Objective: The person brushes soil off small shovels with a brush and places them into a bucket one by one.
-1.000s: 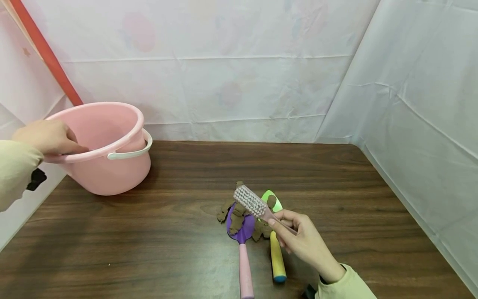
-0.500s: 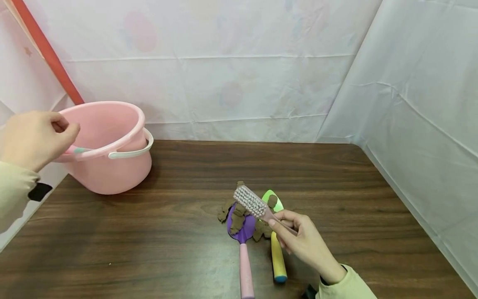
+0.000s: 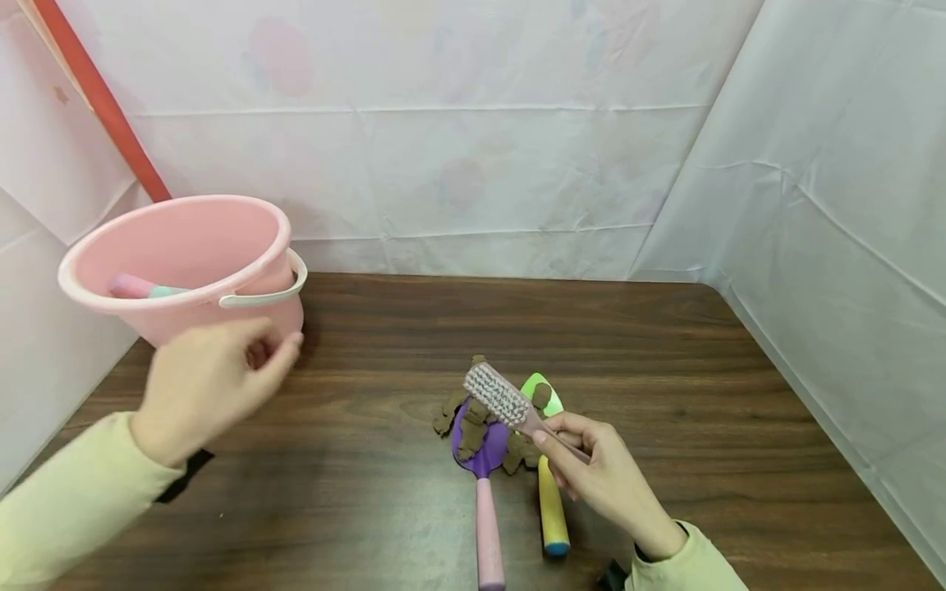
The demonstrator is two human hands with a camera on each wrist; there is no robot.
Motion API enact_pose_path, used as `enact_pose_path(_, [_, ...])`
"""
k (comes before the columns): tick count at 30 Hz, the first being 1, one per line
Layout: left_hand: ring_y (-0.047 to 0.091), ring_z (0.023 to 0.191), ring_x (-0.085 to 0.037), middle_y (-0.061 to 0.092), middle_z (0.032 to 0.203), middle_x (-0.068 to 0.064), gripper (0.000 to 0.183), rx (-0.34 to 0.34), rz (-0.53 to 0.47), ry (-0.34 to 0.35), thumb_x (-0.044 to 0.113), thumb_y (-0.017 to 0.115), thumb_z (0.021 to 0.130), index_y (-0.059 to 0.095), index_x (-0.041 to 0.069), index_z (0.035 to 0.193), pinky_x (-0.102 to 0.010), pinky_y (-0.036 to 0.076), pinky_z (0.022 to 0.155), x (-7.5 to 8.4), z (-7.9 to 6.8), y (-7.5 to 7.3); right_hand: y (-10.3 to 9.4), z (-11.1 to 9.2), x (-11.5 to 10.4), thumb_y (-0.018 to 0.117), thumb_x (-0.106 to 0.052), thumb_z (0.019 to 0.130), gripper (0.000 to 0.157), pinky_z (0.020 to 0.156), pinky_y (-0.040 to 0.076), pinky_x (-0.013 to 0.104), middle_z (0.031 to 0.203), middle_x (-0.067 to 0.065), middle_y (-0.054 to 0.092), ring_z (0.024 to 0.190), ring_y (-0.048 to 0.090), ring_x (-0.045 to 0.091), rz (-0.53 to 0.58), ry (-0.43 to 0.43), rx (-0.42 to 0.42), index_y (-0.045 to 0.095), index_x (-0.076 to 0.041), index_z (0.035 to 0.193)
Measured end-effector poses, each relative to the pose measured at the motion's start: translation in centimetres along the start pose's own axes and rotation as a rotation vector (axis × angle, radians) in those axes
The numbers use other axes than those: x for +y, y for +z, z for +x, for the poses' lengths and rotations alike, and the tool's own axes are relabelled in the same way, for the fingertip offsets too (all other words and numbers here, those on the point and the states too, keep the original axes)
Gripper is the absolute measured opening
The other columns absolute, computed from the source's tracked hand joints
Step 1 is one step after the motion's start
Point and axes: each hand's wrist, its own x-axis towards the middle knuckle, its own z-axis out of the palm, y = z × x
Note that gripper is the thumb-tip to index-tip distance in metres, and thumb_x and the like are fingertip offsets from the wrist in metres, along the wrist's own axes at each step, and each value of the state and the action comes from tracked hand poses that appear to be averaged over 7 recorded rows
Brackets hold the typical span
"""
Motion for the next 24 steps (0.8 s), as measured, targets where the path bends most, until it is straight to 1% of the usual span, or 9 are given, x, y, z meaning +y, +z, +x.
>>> enact_pose_path(4, [0.042,0.043,-0.012,0.045,0.050,0.010,0.026,-0.149,-0.061,-0.001,0.027,0.064,0.085,0.055,0.020,0.061,-0.031,0.031,0.039,2.4,-1.5,1.4,0.0,0.1,0.2,0.050,-0.011,0.099,0.018,0.036,0.037,0.027,0.055,-0.002,0.047,0.043,0.040,0.002,-0.002,-0.022,-0.002,0.058,0.004,0.098])
enact_pose_path(9, [0.039,0.044,-0.007,0.042,0.050,0.013,0.028,-0.259,-0.122,0.031,0.027,0.066,0.085,0.053,0.020,0.061,-0.027,0.032,0.041,4.6,-2.9,3.1,0.1,0.1,0.3,0.052,-0.014,0.098,0.019,0.036,0.038,0.027,0.056,-0.005,0.048,0.044,0.041,0.001,-0.017,0.011,0.017,0.058,0.004,0.097])
enact_pose_path(12, [0.036,0.044,-0.004,0.039,0.049,0.014,0.031,-0.304,-0.149,0.052,0.028,0.067,0.085,0.050,0.022,0.060,-0.025,0.031,0.041,5.6,-3.5,3.9,0.2,0.1,0.3,0.053,-0.014,0.098,0.019,0.036,0.039,0.028,0.056,-0.006,0.049,0.044,0.041,0.001,-0.018,0.019,0.027,0.059,0.004,0.098])
enact_pose_path(16, [0.036,0.045,-0.001,0.038,0.050,0.016,0.032,-0.343,-0.178,0.077,0.029,0.066,0.086,0.048,0.023,0.059,-0.023,0.030,0.041,6.7,-4.0,4.6,0.2,0.1,0.4,0.052,-0.012,0.098,0.018,0.036,0.037,0.027,0.056,-0.006,0.048,0.043,0.040,0.002,-0.012,-0.009,0.022,0.058,0.004,0.098])
enact_pose_path(20, [0.035,0.044,0.000,0.038,0.049,0.015,0.035,-0.385,-0.202,0.077,0.030,0.064,0.087,0.046,0.023,0.058,-0.022,0.029,0.041,7.6,-4.5,5.2,0.2,0.1,0.4,0.050,-0.011,0.099,0.017,0.035,0.036,0.027,0.056,-0.004,0.047,0.043,0.039,0.003,-0.002,-0.033,0.010,0.058,0.004,0.098])
enact_pose_path(24, [0.035,0.043,0.000,0.039,0.049,0.014,0.036,-0.413,-0.225,0.079,0.030,0.063,0.088,0.045,0.023,0.058,-0.022,0.029,0.040,8.4,-5.0,5.9,0.2,0.1,0.5,0.051,-0.012,0.098,0.016,0.035,0.037,0.027,0.056,-0.006,0.048,0.044,0.040,0.002,-0.005,-0.024,0.017,0.058,0.003,0.098])
